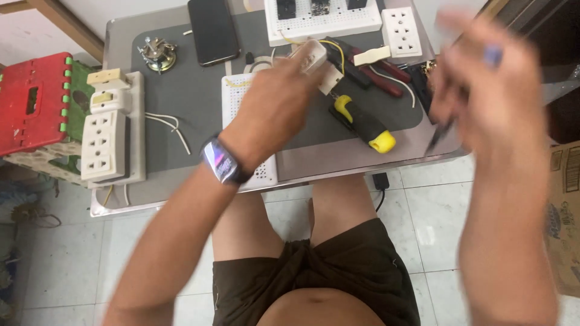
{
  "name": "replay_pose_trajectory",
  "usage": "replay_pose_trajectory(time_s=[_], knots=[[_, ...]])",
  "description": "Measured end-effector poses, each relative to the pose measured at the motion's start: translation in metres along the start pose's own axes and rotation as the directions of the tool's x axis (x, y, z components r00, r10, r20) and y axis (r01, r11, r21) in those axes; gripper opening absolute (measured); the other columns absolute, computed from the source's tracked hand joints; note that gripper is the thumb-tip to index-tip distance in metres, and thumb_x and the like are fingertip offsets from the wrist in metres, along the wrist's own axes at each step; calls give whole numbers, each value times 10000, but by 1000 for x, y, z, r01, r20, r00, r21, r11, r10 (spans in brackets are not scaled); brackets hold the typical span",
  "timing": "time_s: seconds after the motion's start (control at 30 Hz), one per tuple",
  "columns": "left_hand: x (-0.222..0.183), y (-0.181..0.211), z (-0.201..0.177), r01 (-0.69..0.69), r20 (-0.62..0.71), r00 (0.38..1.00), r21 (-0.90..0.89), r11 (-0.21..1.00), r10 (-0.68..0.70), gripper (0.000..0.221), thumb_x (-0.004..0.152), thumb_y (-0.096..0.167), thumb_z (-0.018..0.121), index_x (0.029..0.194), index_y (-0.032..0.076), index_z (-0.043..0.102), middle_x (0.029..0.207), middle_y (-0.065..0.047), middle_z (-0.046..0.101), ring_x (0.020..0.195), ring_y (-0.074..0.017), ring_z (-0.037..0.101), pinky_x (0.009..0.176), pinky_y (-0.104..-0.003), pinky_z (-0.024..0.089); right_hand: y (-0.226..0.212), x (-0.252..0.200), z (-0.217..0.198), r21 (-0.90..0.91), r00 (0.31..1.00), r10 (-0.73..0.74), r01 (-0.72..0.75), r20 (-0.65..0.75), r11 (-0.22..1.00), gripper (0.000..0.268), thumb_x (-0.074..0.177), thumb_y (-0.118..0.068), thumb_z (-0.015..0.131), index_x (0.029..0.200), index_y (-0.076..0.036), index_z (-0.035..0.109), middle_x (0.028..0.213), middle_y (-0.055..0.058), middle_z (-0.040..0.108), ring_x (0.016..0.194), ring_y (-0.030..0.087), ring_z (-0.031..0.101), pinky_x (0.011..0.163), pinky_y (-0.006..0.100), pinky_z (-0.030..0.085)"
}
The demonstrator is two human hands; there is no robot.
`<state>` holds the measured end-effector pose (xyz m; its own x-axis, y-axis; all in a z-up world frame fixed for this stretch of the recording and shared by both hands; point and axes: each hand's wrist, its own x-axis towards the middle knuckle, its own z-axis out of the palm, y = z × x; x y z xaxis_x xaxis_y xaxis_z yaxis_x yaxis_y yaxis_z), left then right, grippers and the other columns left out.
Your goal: Wiring and assembling a white power strip, including connecting wires to terminals using a screwdriver.
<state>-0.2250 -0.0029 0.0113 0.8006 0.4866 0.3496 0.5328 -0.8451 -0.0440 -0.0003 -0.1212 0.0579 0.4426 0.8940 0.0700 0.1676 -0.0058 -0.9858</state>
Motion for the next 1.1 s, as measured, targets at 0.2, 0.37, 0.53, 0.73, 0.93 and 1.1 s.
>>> replay_pose_trajectory(time_s=[0.2,0.37,0.53,0.73,0.93,1.1], knots=[[41,-25,52,-256,101,965,143,956,243,364,789,71,553,1135,148,632,862,-77,617,487,-352,619,369,-463,464,50,-69,22,-531,996,14,36,91,847,515,869,-245,673,1373,-167,601,612,3,557,486,125,396,466,320,353],[44,-32,35,-354,-22,935,27,935,355,100,867,66,568,963,76,592,755,-78,593,579,-347,584,445,-456,452,99,-48,26,-916,896,-428,265,117,302,580,803,-466,787,1280,-170,642,622,24,661,489,261,623,397,427,451],[33,-25,2,-111,-127,991,-523,845,51,364,829,-79,696,1167,55,701,1001,-168,722,908,-372,700,765,-426,579,93,-38,4,-893,934,-324,271,153,360,321,918,-301,694,1107,-41,693,673,114,694,522,247,683,484,307,531],[24,-47,13,10,-136,977,-735,678,-162,299,887,2,692,1146,148,668,930,43,658,823,-45,606,827,-210,529,116,-36,9,-913,785,-614,307,84,269,271,872,-317,828,1034,-123,730,607,18,644,489,229,605,362,360,383],[22,-44,-9,-91,-212,964,-833,546,-162,321,900,-70,662,1176,90,630,1104,-44,691,979,-109,679,944,-226,579,115,-36,12,-914,819,-565,300,99,274,322,885,-324,817,1083,-88,724,660,33,679,539,219,632,391,350,409],[23,-50,-46,-166,-256,947,-905,392,-193,250,999,33,632,1238,21,558,1219,-168,655,1126,-244,679,937,-313,622,112,-39,17,-907,823,-558,311,107,285,327,908,-273,795,1151,-62,732,736,59,717,560,228,652,418,366,447]])
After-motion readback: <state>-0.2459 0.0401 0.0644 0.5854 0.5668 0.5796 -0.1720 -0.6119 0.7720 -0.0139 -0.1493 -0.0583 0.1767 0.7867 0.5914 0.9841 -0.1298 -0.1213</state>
